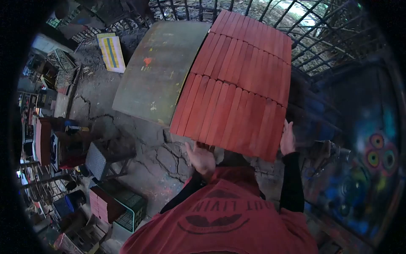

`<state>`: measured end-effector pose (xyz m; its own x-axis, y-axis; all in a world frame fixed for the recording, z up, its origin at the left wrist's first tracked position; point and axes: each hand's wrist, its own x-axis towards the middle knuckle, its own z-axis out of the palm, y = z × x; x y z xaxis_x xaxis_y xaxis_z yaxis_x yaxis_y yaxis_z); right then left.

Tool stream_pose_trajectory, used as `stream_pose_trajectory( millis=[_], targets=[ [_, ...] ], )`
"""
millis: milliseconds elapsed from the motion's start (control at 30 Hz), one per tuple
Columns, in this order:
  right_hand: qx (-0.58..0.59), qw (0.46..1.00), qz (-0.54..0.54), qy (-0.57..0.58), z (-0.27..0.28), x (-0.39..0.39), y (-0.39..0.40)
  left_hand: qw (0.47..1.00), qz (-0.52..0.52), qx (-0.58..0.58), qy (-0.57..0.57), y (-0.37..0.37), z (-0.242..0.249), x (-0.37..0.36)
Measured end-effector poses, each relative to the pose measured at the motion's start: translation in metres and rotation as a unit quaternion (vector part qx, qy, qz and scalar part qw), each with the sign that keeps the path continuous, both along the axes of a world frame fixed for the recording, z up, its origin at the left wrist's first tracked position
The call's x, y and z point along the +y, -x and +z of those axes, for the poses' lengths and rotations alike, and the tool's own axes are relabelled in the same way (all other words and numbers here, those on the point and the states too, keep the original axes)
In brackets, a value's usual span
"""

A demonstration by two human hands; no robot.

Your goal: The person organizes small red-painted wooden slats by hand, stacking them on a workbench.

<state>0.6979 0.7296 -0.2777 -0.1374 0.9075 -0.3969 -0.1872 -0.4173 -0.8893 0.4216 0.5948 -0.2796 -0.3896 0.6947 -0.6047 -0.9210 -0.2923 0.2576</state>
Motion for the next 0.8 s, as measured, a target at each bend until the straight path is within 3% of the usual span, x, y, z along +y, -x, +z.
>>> stream_pose_trajectory(
  millis=[167, 233, 400, 500, 633, 700, 767, 800],
  targets=[
    [-0.058, 0.998, 0.023, 0.031, 0.019, 0.020, -0.013, 0.999, 0.021, 0.023, 0.010, -0.003, -0.005, -0.001],
    [-0.208, 0.978, -0.002, 0.011, 0.028, 0.055, -0.035, 0.999, 0.023, 0.023, 0.002, -0.005, 0.006, 0.003],
    [-0.209, 0.964, 0.009, -0.162, 0.056, 0.199, -0.062, 0.992, 0.059, 0.060, 0.089, -0.020, -0.001, 0.011],
    [-0.192, 0.953, 0.056, -0.227, 0.061, 0.291, -0.035, 0.971, 0.090, 0.154, 0.157, -0.038, -0.013, 0.014],
    [-0.148, 0.936, 0.141, -0.285, 0.031, 0.414, 0.020, 0.940, 0.192, 0.248, 0.132, -0.071, 0.009, 0.046],
    [-0.155, 0.923, 0.188, -0.297, 0.027, 0.458, 0.053, 0.890, 0.221, 0.375, 0.136, -0.077, 0.000, 0.048],
    [-0.191, 0.873, 0.256, -0.369, 0.000, 0.525, 0.083, 0.874, 0.240, 0.387, 0.171, -0.085, 0.005, 0.055],
    [-0.297, 0.842, 0.271, -0.359, 0.007, 0.535, 0.100, 0.861, 0.247, 0.400, 0.195, -0.085, 0.007, 0.059]
  ],
)
